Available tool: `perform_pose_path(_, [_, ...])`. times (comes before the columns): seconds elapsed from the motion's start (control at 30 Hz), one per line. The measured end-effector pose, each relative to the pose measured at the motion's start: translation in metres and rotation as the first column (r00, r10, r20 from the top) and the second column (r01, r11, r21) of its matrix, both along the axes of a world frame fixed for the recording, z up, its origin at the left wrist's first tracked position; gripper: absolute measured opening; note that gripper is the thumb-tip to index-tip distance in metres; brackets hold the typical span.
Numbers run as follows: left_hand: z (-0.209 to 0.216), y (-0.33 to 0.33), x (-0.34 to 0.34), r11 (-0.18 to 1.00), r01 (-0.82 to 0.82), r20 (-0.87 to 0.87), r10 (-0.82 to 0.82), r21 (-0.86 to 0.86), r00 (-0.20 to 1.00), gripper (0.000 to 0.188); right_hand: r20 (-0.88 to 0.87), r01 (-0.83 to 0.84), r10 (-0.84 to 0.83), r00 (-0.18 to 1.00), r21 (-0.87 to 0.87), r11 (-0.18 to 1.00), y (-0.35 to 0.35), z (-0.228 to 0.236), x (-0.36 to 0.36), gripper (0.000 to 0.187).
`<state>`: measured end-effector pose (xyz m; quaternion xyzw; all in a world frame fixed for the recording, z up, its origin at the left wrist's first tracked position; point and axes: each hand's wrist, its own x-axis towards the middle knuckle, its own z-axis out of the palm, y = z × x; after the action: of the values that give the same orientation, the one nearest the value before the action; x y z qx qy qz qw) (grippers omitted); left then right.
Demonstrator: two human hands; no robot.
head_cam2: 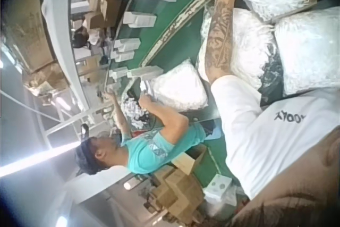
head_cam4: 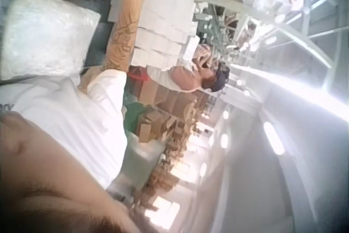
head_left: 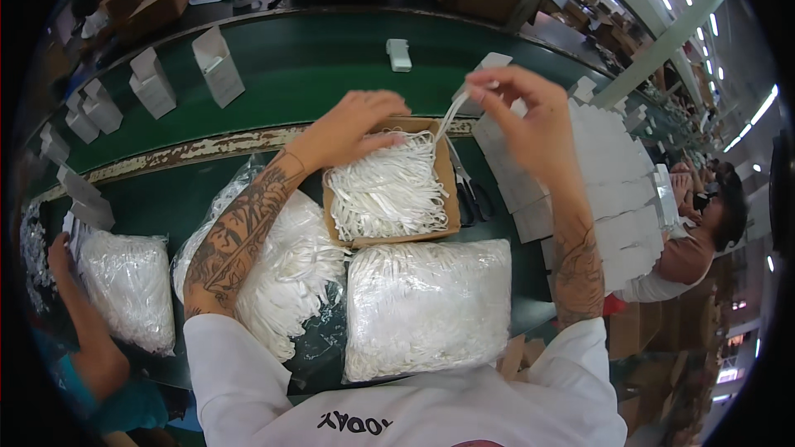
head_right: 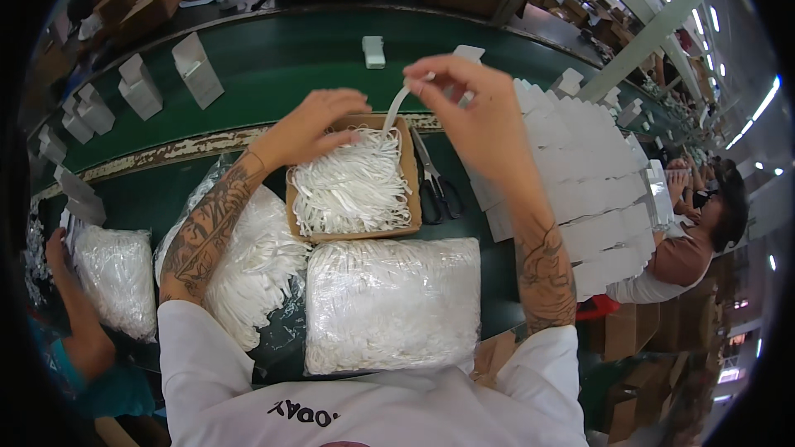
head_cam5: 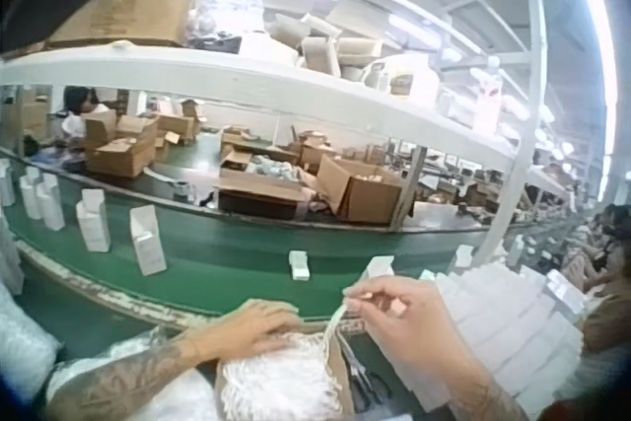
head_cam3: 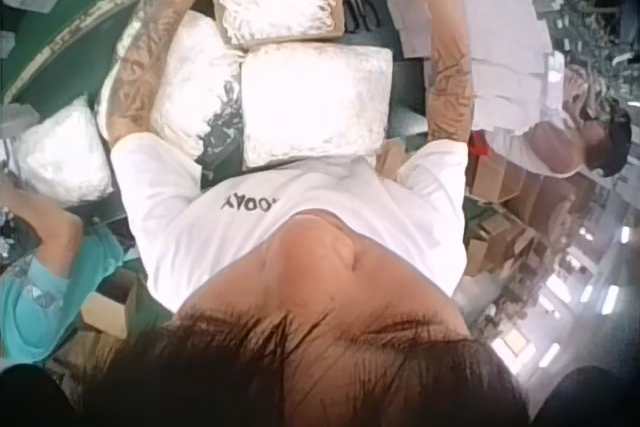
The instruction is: The person cuts lanyards with scissors, places them into a tray, and packs small electronic devices and lanyards into boxes.
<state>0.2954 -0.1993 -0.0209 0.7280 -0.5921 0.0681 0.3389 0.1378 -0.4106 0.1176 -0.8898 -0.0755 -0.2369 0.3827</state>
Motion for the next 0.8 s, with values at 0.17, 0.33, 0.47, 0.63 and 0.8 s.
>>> perform_pose_path(0.17, [-0.001,0.003,-0.009,0.986,0.01,0.015,-0.012,0.166,1.0,0.04,0.158,0.195,-0.145,0.977,-0.372,0.908,-0.051,0.037,0.033,0.013])
perform_pose_path(0.33, [-0.004,0.002,-0.012,0.985,0.007,0.033,-0.012,0.17,0.999,0.041,0.208,0.288,-0.222,0.953,-0.387,0.876,-0.099,0.023,0.071,0.014])
perform_pose_path(0.47, [-0.002,-0.002,-0.01,0.992,0.017,0.071,-0.026,0.125,0.997,0.04,0.214,0.357,-0.294,0.932,-0.381,0.853,-0.121,0.0,0.091,0.016])
perform_pose_path(0.63, [0.01,0.009,-0.004,0.999,-0.049,0.141,0.046,0.017,0.989,0.03,0.367,0.34,-0.217,0.904,-0.313,0.887,-0.062,-0.027,0.07,0.028])
perform_pose_path(0.8, [0.076,0.029,0.002,0.968,-0.241,0.374,0.25,-0.072,0.893,0.029,0.111,0.053,-0.035,0.993,-0.165,0.985,0.016,-0.075,-0.021,0.023])
